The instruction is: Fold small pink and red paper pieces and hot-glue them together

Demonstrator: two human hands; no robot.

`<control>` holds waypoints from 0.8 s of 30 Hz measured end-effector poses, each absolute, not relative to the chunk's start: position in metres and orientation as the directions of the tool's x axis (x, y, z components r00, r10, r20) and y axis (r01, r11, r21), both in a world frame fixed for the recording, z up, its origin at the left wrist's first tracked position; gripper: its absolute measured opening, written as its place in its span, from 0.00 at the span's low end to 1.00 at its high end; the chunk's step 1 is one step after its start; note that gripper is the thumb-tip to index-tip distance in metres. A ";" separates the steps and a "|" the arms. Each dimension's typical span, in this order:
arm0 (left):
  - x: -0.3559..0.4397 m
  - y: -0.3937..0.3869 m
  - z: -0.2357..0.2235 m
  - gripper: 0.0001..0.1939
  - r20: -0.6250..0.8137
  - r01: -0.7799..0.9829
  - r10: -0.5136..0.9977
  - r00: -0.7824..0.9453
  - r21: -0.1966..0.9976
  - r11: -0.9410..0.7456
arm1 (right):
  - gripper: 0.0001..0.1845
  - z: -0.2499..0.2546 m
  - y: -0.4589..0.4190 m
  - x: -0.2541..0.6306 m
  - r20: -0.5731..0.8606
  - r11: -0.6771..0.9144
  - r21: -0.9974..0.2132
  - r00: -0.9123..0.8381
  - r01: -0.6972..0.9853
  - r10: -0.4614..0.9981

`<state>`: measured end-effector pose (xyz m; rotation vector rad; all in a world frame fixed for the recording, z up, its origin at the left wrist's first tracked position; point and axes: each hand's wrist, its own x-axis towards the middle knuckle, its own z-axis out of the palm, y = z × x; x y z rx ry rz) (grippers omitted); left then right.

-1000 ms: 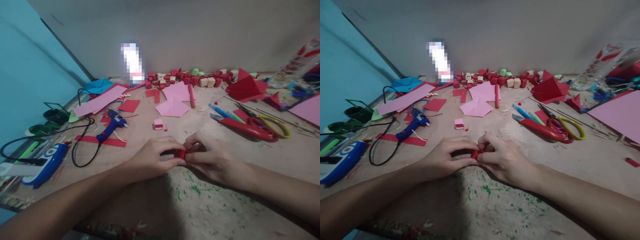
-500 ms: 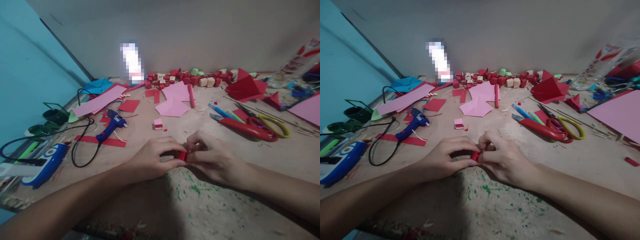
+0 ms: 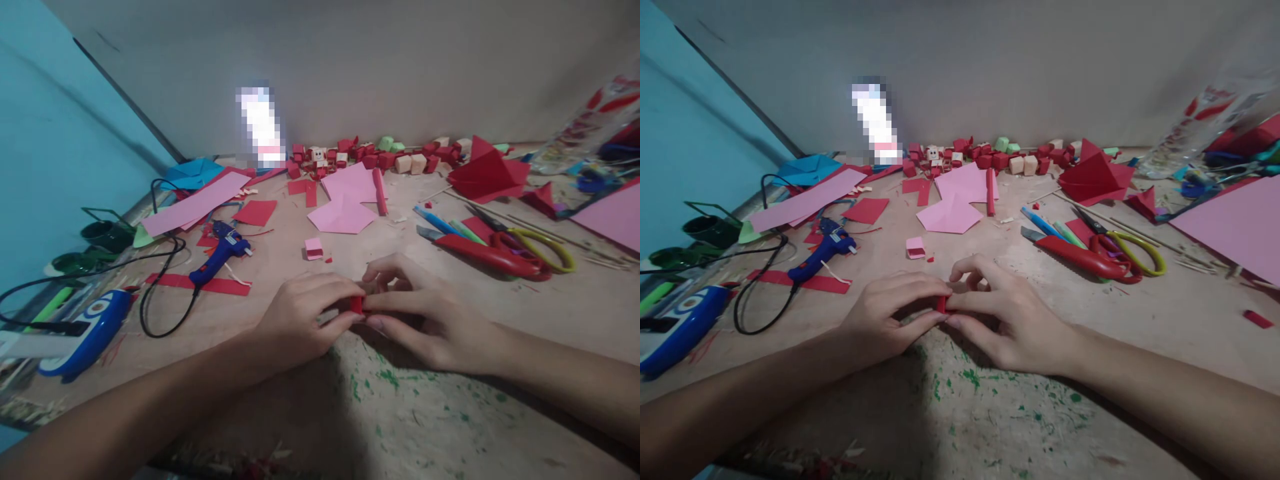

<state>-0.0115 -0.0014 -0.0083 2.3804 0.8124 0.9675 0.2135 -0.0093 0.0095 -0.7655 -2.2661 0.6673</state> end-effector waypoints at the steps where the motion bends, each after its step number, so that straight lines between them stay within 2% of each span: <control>1: -0.011 -0.001 -0.008 0.08 0.488 0.344 0.659 0.572 0.587 -0.733 | 0.09 0.009 -0.009 0.214 0.415 0.700 -0.631 -0.618 0.334 0.668; 5: -0.011 -0.001 -0.003 0.08 0.454 0.330 0.727 0.514 0.678 -0.657 | 0.08 0.008 -0.009 0.215 0.466 0.702 -0.636 -0.566 0.320 0.680; 13: -0.010 -0.003 -0.005 0.10 0.181 0.238 0.893 0.411 0.925 -0.297 | 0.07 0.008 -0.004 0.217 0.410 0.570 -0.754 -0.445 0.326 0.796; 18: -0.008 -0.004 -0.007 0.10 0.171 0.217 0.909 0.379 0.939 -0.267 | 0.10 0.006 -0.004 0.216 0.367 0.530 -0.787 -0.452 0.314 0.813; 24: -0.006 -0.004 -0.002 0.08 0.236 0.283 0.896 0.377 0.892 -0.354 | 0.12 0.005 -0.004 0.214 0.253 0.451 -0.833 -0.504 0.321 0.826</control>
